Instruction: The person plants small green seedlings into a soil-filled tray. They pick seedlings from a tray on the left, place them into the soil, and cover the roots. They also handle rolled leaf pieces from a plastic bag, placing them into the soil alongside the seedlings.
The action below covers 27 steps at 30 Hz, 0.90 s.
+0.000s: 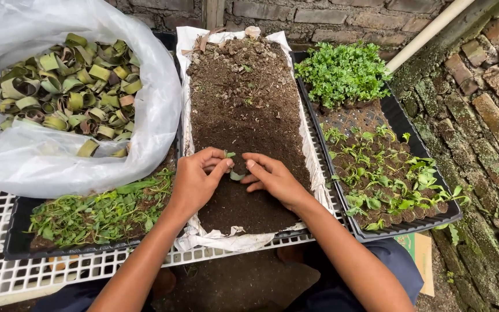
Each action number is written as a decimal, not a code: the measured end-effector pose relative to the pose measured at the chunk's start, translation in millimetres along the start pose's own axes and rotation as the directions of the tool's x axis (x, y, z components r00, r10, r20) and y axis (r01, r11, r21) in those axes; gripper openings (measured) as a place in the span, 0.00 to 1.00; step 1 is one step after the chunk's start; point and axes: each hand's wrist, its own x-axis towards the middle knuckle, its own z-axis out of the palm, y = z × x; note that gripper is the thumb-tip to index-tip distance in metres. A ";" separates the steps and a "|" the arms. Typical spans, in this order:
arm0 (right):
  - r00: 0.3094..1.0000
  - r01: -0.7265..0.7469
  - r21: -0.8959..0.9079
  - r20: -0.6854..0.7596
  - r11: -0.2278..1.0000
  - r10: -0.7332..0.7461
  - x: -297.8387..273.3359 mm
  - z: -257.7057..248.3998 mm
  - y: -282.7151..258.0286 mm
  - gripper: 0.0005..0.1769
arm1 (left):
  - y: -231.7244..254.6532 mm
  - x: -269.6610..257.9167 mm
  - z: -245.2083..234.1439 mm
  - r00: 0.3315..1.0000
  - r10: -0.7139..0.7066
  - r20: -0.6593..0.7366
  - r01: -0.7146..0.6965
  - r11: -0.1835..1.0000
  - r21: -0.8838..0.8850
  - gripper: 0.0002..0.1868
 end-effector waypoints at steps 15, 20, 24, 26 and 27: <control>0.986 -0.109 0.382 0.159 0.918 0.051 0.8 5.8 26.1 0.25 | 19.8 -11.9 3.1 0.990 0.128 0.056 -0.129 0.992 0.006 0.04; 0.982 -0.091 0.484 0.189 0.870 -0.003 -8.1 3.2 17.1 0.30 | 24.3 -11.0 7.5 0.996 0.077 0.039 -0.082 0.985 0.150 0.05; 0.963 -0.171 0.348 0.257 0.922 0.081 -7.1 -15.1 17.9 0.31 | 19.5 -9.8 23.1 0.999 0.042 -0.028 -0.034 0.971 0.237 0.09; 0.974 -0.177 0.343 0.197 0.923 0.114 -7.9 -17.0 22.6 0.35 | 23.8 -8.9 28.6 0.999 -0.026 0.043 0.018 0.982 0.187 0.10; 0.975 -0.175 0.345 0.192 0.922 0.113 -9.8 -20.7 18.4 0.35 | 26.0 -6.6 30.1 0.999 -0.024 0.049 0.015 0.982 0.186 0.10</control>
